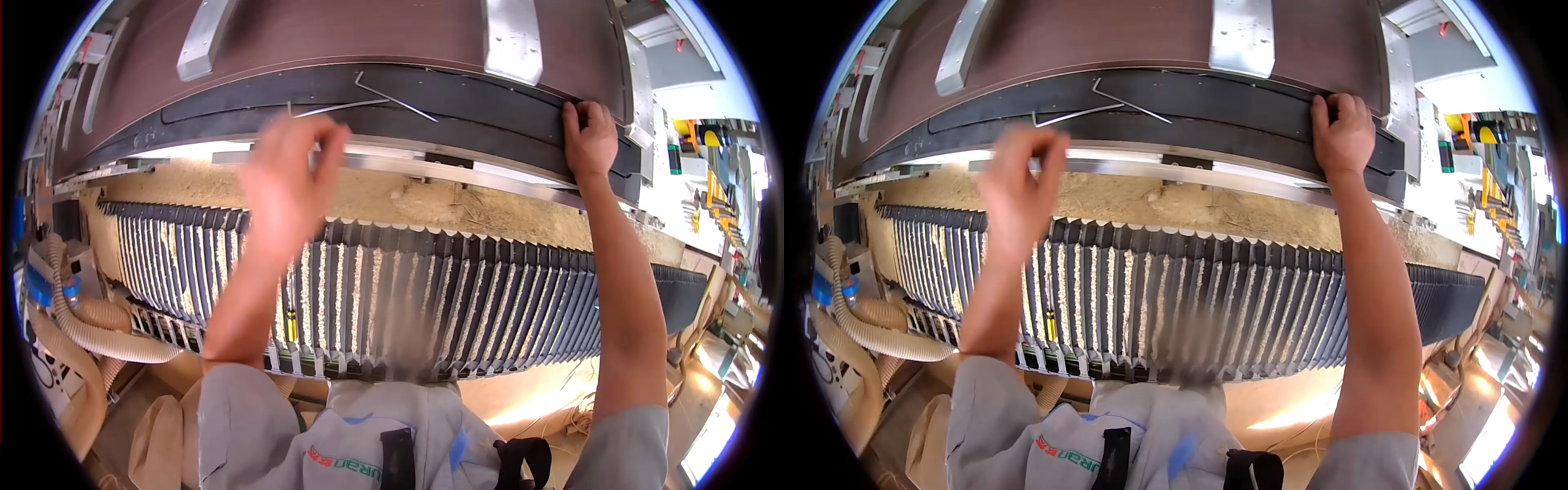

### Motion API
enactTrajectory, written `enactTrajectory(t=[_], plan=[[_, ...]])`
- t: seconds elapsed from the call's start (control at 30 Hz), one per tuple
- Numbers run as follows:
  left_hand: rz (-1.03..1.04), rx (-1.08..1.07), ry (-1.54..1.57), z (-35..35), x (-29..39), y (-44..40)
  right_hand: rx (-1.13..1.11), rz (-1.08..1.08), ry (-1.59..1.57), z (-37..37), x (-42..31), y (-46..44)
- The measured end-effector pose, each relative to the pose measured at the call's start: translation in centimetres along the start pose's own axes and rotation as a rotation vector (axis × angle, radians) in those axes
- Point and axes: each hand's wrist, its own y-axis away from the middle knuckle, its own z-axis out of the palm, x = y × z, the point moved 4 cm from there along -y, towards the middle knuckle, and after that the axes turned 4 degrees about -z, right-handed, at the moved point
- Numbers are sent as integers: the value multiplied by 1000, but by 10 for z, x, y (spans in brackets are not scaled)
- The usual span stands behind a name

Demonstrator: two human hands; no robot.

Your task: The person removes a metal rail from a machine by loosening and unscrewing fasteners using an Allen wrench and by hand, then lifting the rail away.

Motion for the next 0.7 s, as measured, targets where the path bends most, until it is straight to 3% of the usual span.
enactTrajectory(t=[0.03, 0.07, 0.1, 0.13, 0.2, 0.3, 0.63, 0.7], plan=[[-261, -107, 272, 12, 17, 27, -9, 13, 4, 1, 0, 0], [-365, -124, 542, 35, 29, 56, -7, 16, 2, 1, 1, 0], [-739, -339, 765, 67, 32, 91, -4, 19, -2, 1, 1, 0], [-981, -313, 970, 99, 37, 114, -3, 21, -7, 1, 0, 0], [-1233, -177, 1201, 141, 47, 134, -2, 25, -6, 1, -1, 0], [-1358, -38, 1322, 154, 60, 126, -3, 23, -8, 1, -1, 1], [-1374, 182, 1409, 176, 66, 117, 9, 31, -2, -1, -2, 0], [-1441, 194, 1610, 178, 67, 118, 3, 34, -4, 0, -2, 0]])
